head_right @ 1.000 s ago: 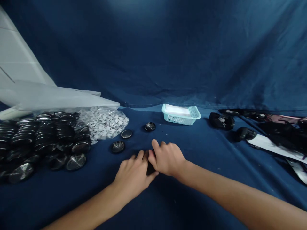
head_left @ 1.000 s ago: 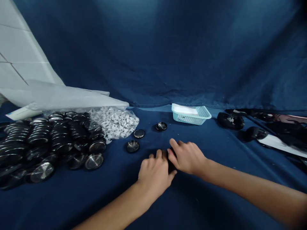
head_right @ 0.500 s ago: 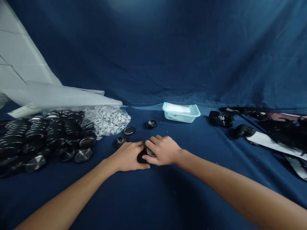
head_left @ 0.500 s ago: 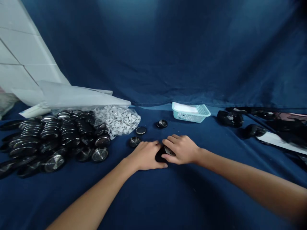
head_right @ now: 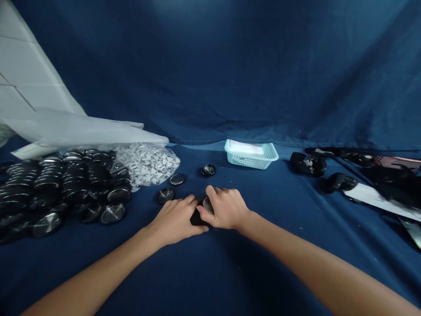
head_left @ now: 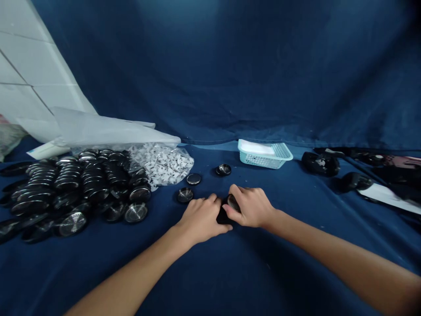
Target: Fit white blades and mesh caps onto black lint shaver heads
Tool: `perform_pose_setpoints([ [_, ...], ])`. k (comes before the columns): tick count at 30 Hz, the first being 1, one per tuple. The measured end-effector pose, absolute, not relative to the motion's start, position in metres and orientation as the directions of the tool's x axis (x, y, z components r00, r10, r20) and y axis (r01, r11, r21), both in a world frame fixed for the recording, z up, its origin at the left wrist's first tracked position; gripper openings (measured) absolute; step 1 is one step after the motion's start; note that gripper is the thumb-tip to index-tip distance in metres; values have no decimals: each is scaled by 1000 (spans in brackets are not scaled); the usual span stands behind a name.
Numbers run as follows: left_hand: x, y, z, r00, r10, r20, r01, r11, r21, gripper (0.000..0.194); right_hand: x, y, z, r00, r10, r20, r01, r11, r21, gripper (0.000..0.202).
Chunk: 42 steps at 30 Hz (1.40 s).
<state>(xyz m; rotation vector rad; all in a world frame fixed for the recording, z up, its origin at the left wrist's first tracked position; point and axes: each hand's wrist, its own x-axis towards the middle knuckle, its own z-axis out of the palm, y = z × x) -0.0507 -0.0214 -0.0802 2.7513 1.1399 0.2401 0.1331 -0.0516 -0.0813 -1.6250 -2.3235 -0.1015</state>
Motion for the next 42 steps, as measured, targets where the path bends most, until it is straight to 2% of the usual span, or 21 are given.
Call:
perform_pose_setpoints([
  [1, -50, -22, -79, 685, 722, 100, 698, -689, 195, 50, 134, -54, -85, -280, 909, 309, 929, 338, -152, 44],
  [3, -48, -24, -77, 635, 760, 141, 731, -650, 207, 50, 136, -59, -92, -168, 919, 357, 887, 299, -353, 53],
  [4, -47, -25, -76, 599, 782, 173, 746, -624, 234, 50, 136, -62, -96, -81, 930, 357, 776, 284, -563, 61],
  [5, -45, -28, -75, 562, 800, 210, 752, -600, 272, 51, 136, -65, -99, -36, 945, 324, 596, 281, -753, 67],
  [6, -43, -31, -74, 527, 813, 247, 750, -582, 315, 51, 136, -67, -101, -48, 957, 285, 388, 281, -878, 70],
  [8, -38, -41, -75, 470, 828, 307, 729, -560, 394, 51, 134, -72, -103, -121, 960, 251, 56, 259, -964, 72],
  [11, -33, -56, -78, 446, 841, 305, 675, -541, 502, 61, 133, -76, -100, -132, 967, 217, -185, 191, -964, 73],
  [14, -31, -63, -81, 471, 827, 307, 513, -539, 668, 70, 139, -74, -98, -89, 989, 122, -421, 74, -904, 63],
  [17, -33, -58, -85, 455, 835, 310, 385, -499, 777, 56, 147, -67, -100, -189, 982, -20, -606, -132, -784, 48],
  [20, -36, -48, -87, 398, 841, 366, 361, -511, 781, 45, 151, -62, -104, -347, 931, -111, -681, -331, -653, 51],
  [23, -41, -40, -84, 424, 772, 474, 332, -619, 712, 65, 149, -64, -110, -440, 893, -91, -686, -400, -607, 43],
  [25, -44, -37, -82, 565, 651, 508, 270, -727, 631, 87, 147, -68, -114, -525, 844, -112, -645, -481, -595, 43],
  [27, -45, -36, -81, 686, 507, 522, 189, -817, 545, 93, 147, -73, -119, -591, 787, -177, -591, -572, -569, 47],
  [30, -44, -39, -83, 725, 451, 520, 152, -842, 518, 87, 148, -78, -123, -600, 755, -264, -554, -630, -544, 54],
  [35, -41, -41, -86, 688, 533, 493, 168, -778, 606, 83, 148, -76, -116, -597, 743, -303, -498, -639, -586, 60],
  [39, -45, -37, -83, 623, 625, 470, 205, -711, 673, 73, 148, -74, -113, -726, 598, -339, -336, -739, -584, 76],
  [42, -49, -33, -79, 632, 617, 469, 173, -702, 691, 67, 145, -76, -117, -772, 521, -363, -272, -788, -552, 93],
])
